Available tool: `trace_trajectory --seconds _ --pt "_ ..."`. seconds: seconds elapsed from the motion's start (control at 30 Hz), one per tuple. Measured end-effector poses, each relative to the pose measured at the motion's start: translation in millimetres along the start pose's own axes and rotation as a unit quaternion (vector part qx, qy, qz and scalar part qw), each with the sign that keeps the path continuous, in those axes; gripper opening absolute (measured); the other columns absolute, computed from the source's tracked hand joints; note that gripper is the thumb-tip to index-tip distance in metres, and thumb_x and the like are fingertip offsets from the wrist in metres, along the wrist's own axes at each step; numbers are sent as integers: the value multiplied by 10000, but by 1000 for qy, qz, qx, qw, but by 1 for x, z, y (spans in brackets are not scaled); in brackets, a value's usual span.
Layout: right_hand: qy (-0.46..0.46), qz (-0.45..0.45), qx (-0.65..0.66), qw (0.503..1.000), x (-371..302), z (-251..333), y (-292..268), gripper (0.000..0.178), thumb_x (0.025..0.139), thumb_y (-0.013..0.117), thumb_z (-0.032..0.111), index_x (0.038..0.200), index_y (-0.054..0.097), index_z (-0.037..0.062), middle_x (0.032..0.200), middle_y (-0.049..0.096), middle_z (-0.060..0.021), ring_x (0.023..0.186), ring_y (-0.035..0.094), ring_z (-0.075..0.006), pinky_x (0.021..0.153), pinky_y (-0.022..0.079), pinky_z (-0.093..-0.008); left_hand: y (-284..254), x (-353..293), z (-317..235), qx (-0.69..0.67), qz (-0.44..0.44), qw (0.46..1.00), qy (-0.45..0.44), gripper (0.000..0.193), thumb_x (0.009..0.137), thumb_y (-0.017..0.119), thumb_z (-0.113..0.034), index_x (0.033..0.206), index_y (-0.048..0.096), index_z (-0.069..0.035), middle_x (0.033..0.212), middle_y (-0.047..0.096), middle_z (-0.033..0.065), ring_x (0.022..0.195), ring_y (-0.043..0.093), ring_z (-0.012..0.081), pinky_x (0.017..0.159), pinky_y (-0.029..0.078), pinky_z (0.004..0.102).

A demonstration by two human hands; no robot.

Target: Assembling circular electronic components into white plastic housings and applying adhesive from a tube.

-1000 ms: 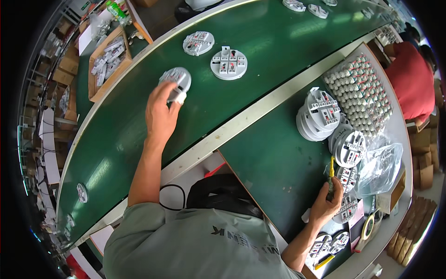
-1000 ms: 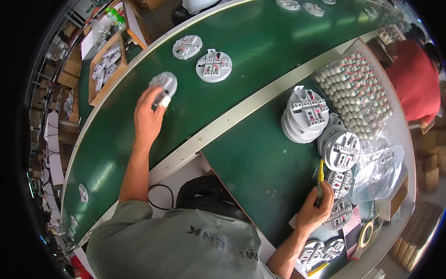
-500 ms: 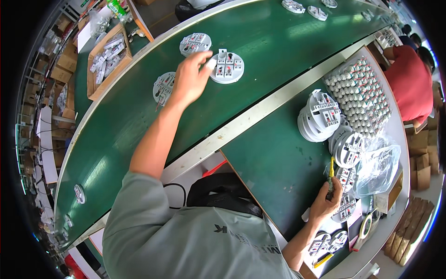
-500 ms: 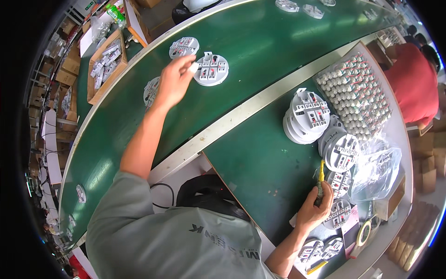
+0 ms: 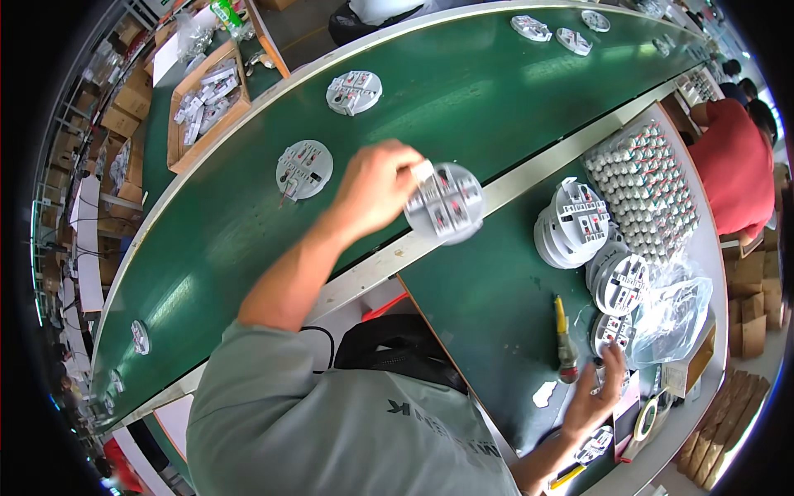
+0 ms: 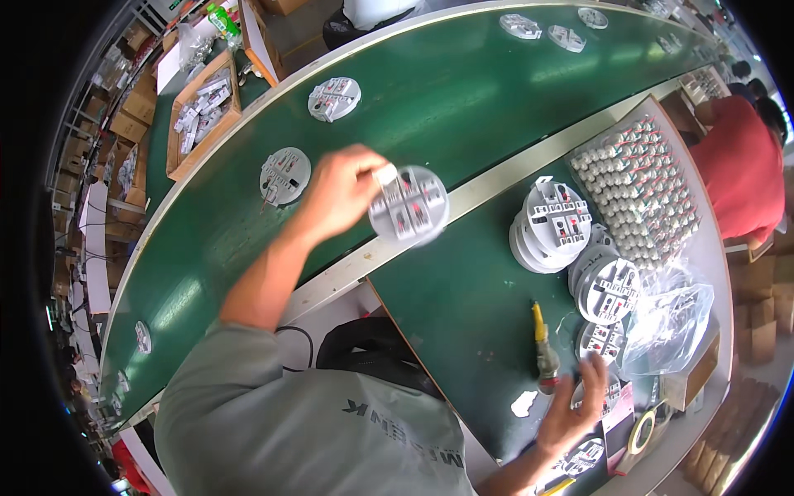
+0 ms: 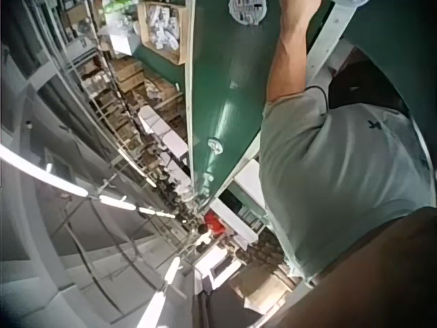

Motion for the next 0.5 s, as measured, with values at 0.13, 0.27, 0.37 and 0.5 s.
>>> trace_trajectory --seconds 0.13,0.27,0.37,0.5 --pt "55 -61 -151 985 48 -56 -67 373 1055 626 34 1417 693 -24 1413 729 -183 1201 737 -301 1066 550 -425 28 -56 -41 -66 -29 997 -10 77 937 778 -45 976 742 11 894 713 151 783 730 257 694 567 384" --pt "112 21 -154 981 124 -159 -114 359 1104 591 134 1393 714 -40 1325 772 -202 1220 732 -312 1072 549 -392 86 -79 -52 -132 -9 991 -10 120 911 794 -6 963 686 -2 903 692 134 773 719 270 674 561 381" --pt "104 128 -206 964 162 -244 -103 373 1116 569 167 1373 722 -56 1282 781 -204 1181 733 -320 1069 547 -407 101 -83 -59 -135 -58 988 37 173 878 788 36 970 656 -28 931 683 113 764 707 295 657 562 387" --pt "56 138 -285 947 186 -269 -63 433 1124 567 265 1363 731 -57 1303 772 -206 1190 722 -315 1078 534 -410 102 -89 -62 -136 -45 989 36 191 871 764 38 992 642 -45 981 678 97 802 704 296 685 569 399"
Point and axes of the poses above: each hand's wrist, its own x-axis towards the middle knuckle, its own y-axis out of the palm, z = x × y, the point moved 3 cm from there along x, towards the middle knuckle
